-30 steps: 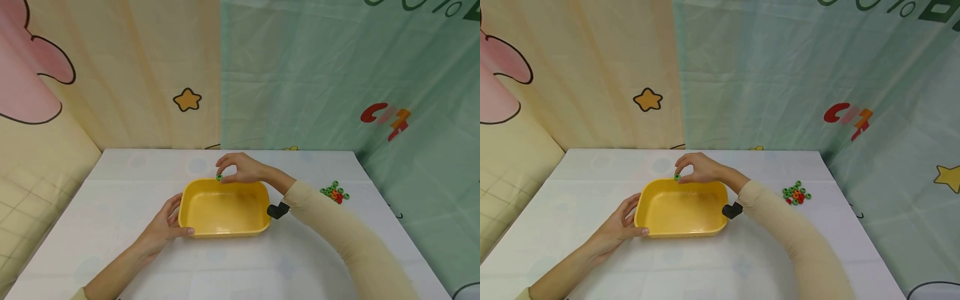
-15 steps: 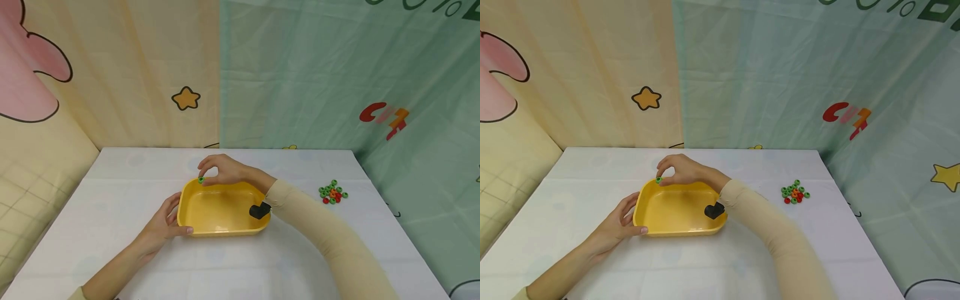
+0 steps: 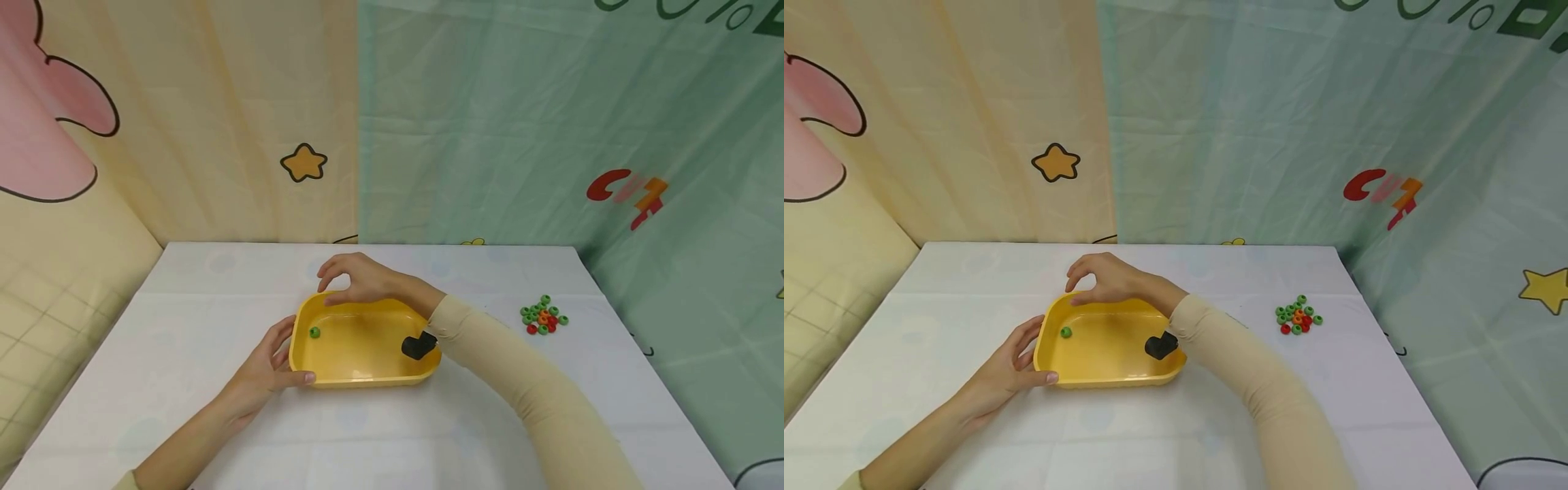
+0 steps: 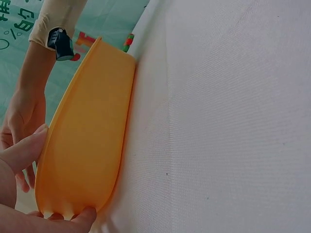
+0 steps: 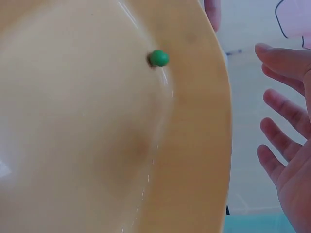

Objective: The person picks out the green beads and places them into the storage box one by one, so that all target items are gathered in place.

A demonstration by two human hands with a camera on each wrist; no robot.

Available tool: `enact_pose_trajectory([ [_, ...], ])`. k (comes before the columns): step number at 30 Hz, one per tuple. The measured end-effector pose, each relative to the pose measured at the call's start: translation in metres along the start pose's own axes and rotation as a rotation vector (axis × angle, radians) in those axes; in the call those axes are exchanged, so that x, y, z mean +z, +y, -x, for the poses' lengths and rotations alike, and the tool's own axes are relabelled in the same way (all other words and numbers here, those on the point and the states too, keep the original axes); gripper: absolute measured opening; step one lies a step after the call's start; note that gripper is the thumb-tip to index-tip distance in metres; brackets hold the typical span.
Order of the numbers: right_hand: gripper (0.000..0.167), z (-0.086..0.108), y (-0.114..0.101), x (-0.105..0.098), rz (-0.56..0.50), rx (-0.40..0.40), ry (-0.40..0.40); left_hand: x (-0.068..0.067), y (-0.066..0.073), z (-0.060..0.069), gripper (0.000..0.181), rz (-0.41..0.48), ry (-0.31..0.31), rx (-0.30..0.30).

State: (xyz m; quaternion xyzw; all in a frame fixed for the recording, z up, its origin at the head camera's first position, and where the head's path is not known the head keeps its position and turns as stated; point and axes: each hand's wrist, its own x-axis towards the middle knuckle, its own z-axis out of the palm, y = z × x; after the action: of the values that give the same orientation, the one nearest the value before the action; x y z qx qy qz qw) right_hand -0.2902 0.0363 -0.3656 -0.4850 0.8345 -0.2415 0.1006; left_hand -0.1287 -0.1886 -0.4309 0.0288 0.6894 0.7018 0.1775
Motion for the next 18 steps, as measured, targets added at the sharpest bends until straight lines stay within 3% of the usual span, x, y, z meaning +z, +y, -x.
enact_pose_trajectory([
  [18,0.026,0.033,0.012,-0.010,-0.002,0.026,0.048,0.000,-0.002,0.000,0.114,0.003,0.004,0.006],
])
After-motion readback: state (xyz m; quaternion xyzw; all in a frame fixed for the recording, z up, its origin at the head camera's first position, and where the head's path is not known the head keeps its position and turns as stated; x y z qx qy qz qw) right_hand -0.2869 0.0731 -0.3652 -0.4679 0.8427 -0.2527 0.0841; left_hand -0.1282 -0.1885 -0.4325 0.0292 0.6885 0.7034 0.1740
